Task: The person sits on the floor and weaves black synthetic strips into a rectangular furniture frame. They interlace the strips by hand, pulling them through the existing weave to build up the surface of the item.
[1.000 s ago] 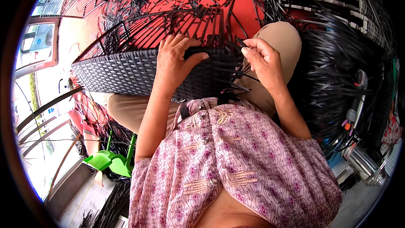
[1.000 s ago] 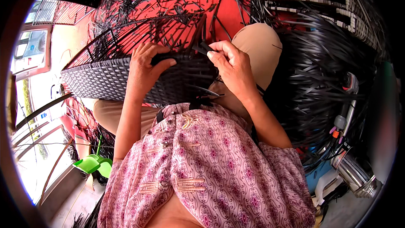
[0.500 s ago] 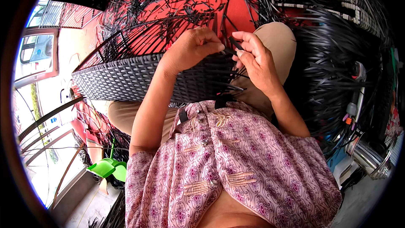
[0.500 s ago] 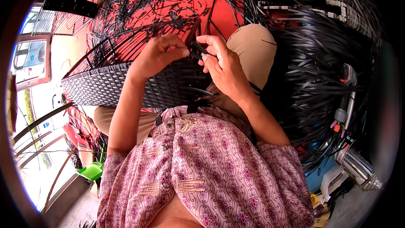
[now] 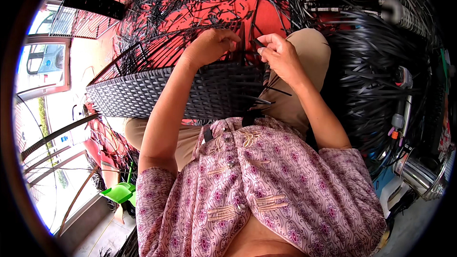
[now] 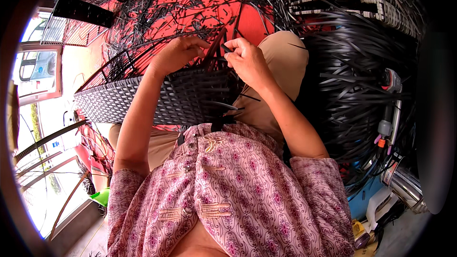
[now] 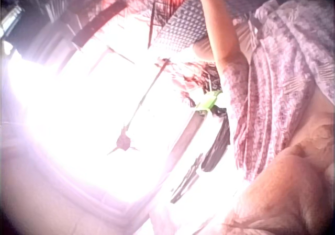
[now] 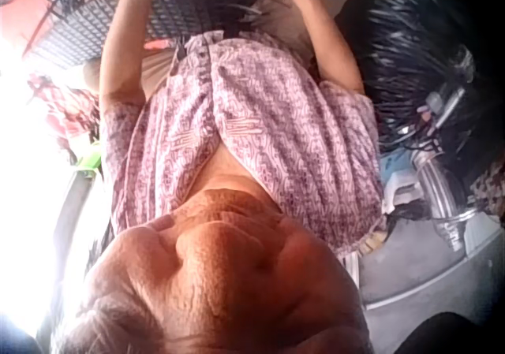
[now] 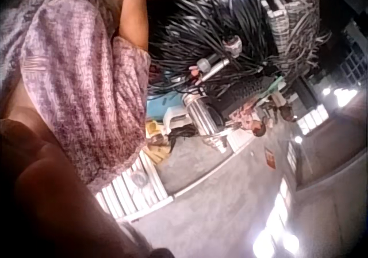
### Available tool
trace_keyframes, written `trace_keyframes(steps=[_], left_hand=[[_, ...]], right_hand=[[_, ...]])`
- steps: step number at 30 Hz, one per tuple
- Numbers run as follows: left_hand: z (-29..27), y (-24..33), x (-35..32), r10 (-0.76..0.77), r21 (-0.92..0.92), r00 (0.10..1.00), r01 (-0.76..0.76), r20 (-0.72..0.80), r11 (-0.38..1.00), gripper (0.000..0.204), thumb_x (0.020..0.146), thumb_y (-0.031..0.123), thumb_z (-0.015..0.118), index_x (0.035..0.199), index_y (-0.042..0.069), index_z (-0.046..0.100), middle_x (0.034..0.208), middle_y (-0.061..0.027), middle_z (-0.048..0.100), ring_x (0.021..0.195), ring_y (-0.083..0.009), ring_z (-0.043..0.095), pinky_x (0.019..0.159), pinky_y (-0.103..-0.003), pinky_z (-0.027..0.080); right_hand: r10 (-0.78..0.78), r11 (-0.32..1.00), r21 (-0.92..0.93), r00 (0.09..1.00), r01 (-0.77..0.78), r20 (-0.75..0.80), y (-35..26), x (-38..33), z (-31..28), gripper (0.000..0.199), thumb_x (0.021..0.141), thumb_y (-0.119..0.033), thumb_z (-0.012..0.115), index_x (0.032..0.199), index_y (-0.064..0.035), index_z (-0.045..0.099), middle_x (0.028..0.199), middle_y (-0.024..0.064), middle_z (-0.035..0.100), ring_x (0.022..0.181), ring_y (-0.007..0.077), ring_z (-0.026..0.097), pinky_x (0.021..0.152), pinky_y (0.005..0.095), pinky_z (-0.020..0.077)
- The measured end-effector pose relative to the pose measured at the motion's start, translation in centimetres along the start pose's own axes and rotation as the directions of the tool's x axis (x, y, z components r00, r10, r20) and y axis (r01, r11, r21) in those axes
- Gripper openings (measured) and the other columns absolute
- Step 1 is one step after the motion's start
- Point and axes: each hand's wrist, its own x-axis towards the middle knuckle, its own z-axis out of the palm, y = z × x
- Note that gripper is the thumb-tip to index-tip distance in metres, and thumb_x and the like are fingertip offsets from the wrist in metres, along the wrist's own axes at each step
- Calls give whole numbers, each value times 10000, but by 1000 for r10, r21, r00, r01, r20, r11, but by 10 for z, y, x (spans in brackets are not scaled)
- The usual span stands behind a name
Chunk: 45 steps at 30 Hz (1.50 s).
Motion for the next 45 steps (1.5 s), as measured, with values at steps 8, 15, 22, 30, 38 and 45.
trace_keyframes(steps=[8,15,22,30,38,45], left_hand=[[1,16,-4,-13,182,1000,7,29,983,249,954,101,649,1177,41,741,838,-89,730,739,-109,630,705,-322,524],[8,13,-5,-56,85,996,62,-68,994,207,921,148,665,1082,50,750,859,-184,734,740,-330,699,713,-394,542],[8,1,-12,113,153,989,-98,-94,983,218,939,160,673,1070,-10,713,888,-215,709,817,-339,724,703,-401,528],[3,8,-5,124,155,988,-108,-95,982,239,915,136,659,1083,-11,743,671,-82,629,608,-114,532,583,-316,433],[6,8,-3,49,144,995,-37,-87,989,249,886,142,692,1084,7,758,665,-61,648,604,-98,537,576,-309,430],[9,9,-7,45,131,995,-33,-91,991,268,889,154,681,1096,1,752,726,-111,699,641,-130,601,622,-316,473]], right_hand=[[49,996,79,999,-50,16,7,4,5,311,909,-82,673,1185,54,626,834,65,698,721,115,662,634,277,526],[65,988,142,998,-60,-27,12,9,3,314,899,-83,663,1183,46,631,839,77,700,709,118,664,613,273,525],[35,979,196,996,-50,78,61,9,29,336,962,-186,663,1260,-37,620,850,29,655,639,94,574,545,277,464],[-437,883,-379,777,275,-453,40,-69,-42,236,981,-88,582,1209,-35,557,987,207,705,849,407,698,763,472,549],[-592,773,-575,632,269,-500,72,-67,-55,203,970,-89,609,1172,-82,585,981,133,713,829,343,706,734,444,565],[-604,770,-552,645,320,-468,66,-58,-49,198,967,-89,607,1164,-95,590,964,121,701,846,354,698,743,456,563]])
